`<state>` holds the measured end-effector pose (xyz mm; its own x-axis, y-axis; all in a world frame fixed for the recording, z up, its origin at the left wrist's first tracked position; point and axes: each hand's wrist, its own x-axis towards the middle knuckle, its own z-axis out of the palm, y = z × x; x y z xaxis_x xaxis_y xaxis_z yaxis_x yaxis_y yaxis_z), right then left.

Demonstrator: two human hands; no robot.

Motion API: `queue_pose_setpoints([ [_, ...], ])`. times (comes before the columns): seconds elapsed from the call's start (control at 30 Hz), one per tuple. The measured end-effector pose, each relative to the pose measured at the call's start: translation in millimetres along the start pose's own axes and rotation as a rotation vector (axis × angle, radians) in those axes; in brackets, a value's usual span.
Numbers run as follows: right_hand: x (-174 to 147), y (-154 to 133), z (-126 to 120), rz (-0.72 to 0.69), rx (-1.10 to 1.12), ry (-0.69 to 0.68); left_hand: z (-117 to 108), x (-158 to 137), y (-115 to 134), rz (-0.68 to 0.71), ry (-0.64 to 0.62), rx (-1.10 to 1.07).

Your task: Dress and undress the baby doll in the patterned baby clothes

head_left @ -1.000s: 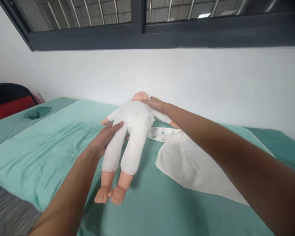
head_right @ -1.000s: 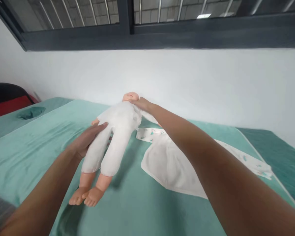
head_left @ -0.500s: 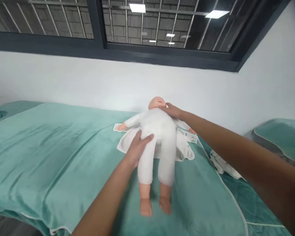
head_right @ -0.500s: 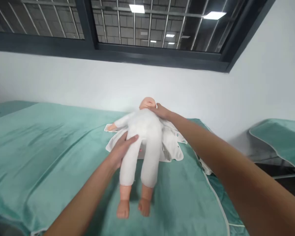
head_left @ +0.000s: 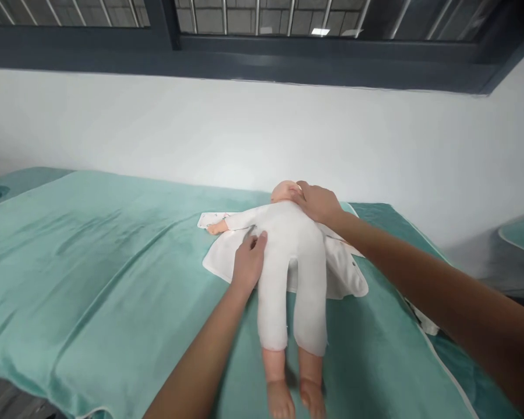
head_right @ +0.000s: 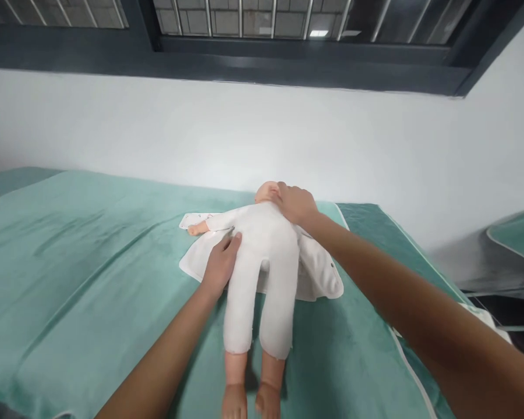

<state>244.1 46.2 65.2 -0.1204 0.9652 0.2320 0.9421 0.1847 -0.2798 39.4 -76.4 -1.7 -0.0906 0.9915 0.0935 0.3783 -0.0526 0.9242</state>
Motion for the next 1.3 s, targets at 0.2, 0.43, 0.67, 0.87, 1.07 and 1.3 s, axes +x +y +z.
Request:
queue_pose_setpoints([
  [0.2, 10, -92, 32, -0.489, 0.007, -0.118, 3, 39, -11, 0.107, 0.062, 0.472],
  [0.43, 32, -134, 69, -0.535, -0.142, -0.459, 1, 60, -22, 0.141, -0.097, 0.731],
  [0.67, 28, -102, 58, -0.536, 0.023, -0.192, -11, 74, -32, 0.37, 0.213, 0.768],
  [0.87, 29, -109, 67, -0.575, -0.03, -0.388, -12, 71, -37, 0.311, 0.158, 0.776],
  [1.07, 37, -124, 78, -0.54, -0.168, -0.514, -14, 64, -41, 0.29, 0.149, 0.737],
  [1.3, 31, -119, 73, -0.51, -0.109, -0.36, -9, 69, -40, 0.249, 0.142, 0.779],
])
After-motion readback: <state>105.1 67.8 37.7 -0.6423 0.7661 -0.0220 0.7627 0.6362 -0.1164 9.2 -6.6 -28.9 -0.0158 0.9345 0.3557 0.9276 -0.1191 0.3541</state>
